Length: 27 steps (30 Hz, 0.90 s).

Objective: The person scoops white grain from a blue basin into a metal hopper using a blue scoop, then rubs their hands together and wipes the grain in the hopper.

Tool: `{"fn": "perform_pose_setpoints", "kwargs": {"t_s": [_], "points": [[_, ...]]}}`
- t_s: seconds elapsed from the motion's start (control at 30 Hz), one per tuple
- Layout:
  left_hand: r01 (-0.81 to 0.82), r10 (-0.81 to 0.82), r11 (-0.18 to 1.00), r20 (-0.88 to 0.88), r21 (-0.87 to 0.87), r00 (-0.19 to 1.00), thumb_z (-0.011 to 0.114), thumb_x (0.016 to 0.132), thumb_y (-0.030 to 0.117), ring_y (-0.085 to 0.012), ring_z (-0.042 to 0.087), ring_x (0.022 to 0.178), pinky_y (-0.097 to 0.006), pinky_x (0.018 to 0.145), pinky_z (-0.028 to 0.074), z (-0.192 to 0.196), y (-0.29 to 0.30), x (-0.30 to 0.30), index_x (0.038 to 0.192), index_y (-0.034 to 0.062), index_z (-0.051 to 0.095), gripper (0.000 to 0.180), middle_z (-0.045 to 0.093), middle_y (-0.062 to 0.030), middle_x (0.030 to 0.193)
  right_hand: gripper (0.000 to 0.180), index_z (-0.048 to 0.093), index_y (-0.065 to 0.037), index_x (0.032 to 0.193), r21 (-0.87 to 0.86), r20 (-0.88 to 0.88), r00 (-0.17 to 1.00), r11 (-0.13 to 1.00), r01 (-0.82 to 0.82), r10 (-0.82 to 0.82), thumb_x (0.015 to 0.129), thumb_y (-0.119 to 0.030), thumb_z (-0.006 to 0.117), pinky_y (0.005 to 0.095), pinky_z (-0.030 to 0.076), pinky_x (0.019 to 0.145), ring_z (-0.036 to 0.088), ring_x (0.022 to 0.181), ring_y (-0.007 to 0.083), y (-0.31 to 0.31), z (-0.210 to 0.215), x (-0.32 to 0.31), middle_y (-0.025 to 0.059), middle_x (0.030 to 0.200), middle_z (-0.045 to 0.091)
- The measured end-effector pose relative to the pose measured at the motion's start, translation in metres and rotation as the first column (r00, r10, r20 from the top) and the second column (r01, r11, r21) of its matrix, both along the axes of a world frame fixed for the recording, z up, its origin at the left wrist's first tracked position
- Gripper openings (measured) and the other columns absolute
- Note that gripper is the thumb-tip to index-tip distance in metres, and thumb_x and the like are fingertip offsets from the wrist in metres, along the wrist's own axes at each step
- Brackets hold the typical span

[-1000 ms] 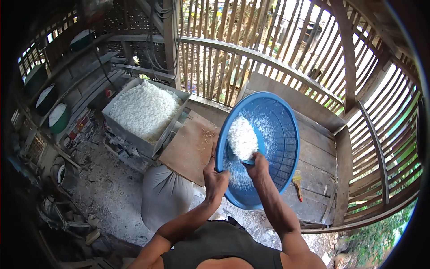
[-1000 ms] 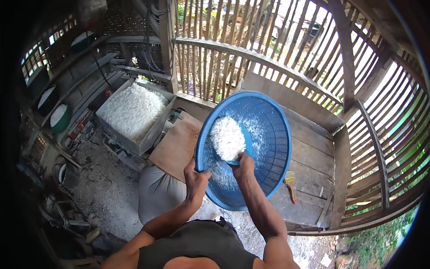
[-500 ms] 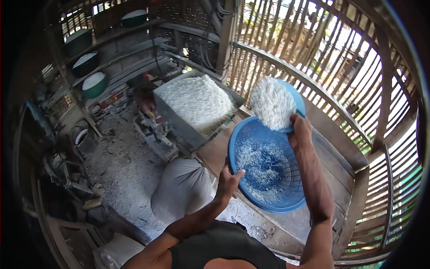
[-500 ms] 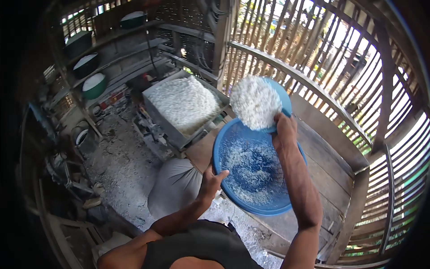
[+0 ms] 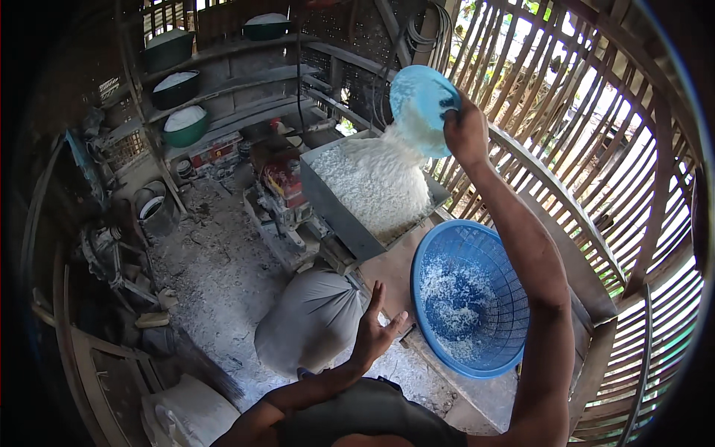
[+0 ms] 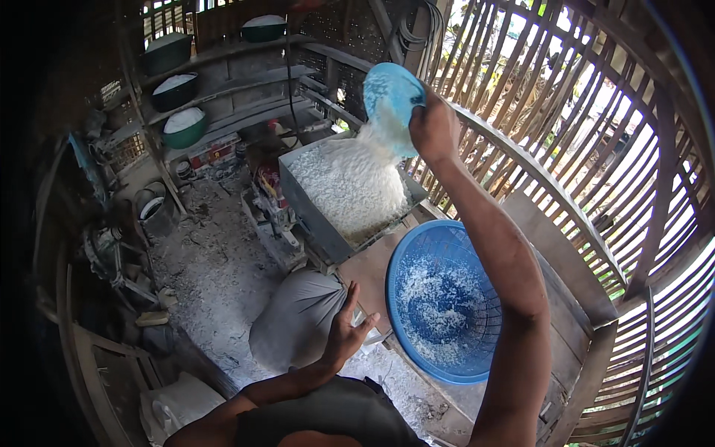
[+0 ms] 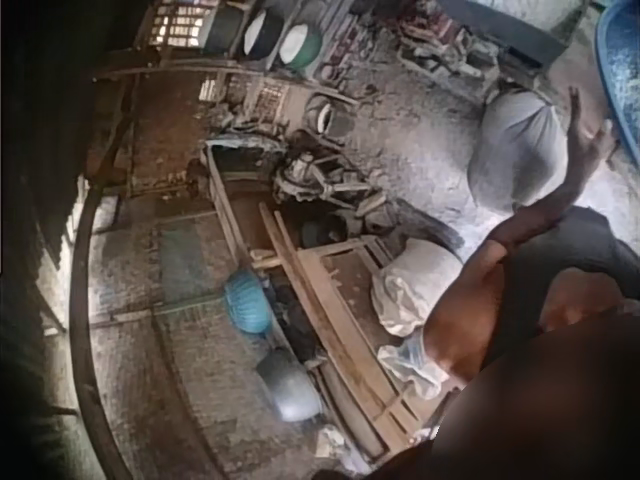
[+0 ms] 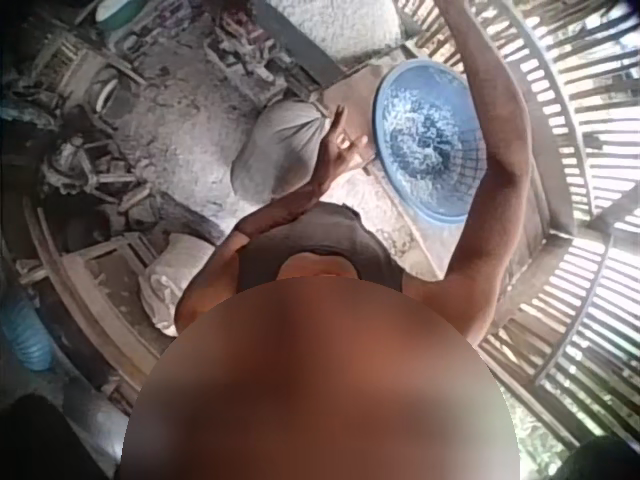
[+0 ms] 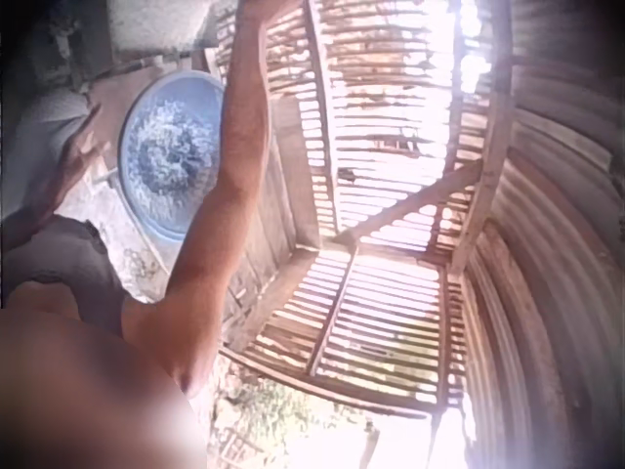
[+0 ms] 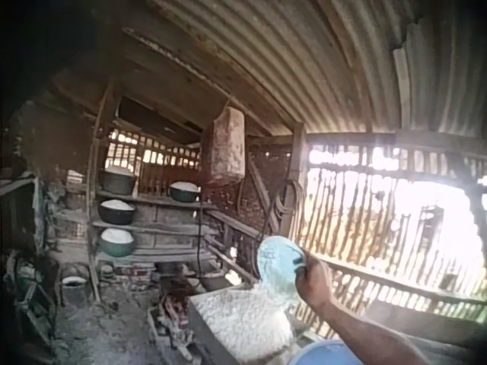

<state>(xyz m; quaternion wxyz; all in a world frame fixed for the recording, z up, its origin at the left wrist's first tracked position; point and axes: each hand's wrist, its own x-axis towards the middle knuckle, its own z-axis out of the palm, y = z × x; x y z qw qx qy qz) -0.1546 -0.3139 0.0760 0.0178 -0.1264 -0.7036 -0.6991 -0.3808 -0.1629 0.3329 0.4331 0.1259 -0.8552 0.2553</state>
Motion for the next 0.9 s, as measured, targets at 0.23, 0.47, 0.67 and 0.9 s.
{"fn": "perform_pose_setpoints", "kwargs": {"t_s": [0.23,0.47,0.67,0.9], "points": [[0.067,-0.066,0.997,0.034,-0.034,0.997,0.065,0.087,0.024,-0.0309,0.020,0.142,-0.034,0.113,0.020,0.000,-0.001,-0.002,0.145,-0.0051,0.020,0.079,0.019,-0.0255,0.151,0.047,0.054,-0.010,0.126,0.198,-0.046,0.998,0.980,-0.026,0.036,0.080,-0.003,0.052,0.0467,0.052,0.078,0.064,0.085,0.0382,-0.023,0.002,0.010,0.0205,0.097,0.066],[0.058,-0.065,0.996,-0.101,-0.073,0.993,0.064,0.087,0.021,-0.0308,0.015,0.143,-0.035,0.115,0.016,0.011,0.021,-0.004,0.148,-0.0009,0.013,0.083,0.011,-0.0233,0.154,0.029,0.060,0.002,0.109,-0.258,0.045,0.991,0.960,-0.114,0.129,0.083,-0.005,0.049,0.0385,0.050,0.067,0.065,0.069,0.0283,0.052,0.006,0.065,0.0194,0.078,0.065],[-0.008,0.000,0.996,0.086,0.084,0.996,0.066,0.084,0.014,-0.0301,0.028,0.138,-0.031,0.112,0.021,0.028,0.048,-0.012,0.148,-0.0029,0.009,0.088,0.021,-0.0275,0.150,0.046,0.050,-0.002,0.128,0.036,0.254,0.953,0.986,0.162,-0.166,0.083,0.004,0.047,0.0371,0.051,0.079,0.065,0.093,0.0277,0.105,-0.044,0.231,0.0169,0.107,0.065],[-0.090,0.014,0.961,0.279,0.261,0.960,0.046,0.072,-0.009,-0.0276,0.050,0.116,-0.034,0.104,0.033,0.020,0.079,-0.007,0.138,-0.0037,0.033,0.068,0.047,-0.0181,0.129,0.055,0.053,-0.007,0.129,0.425,0.439,0.816,0.887,0.179,-0.375,0.075,0.004,0.052,0.0372,0.054,0.075,0.064,0.095,0.0297,0.141,-0.165,0.337,0.0121,0.108,0.064]]}}
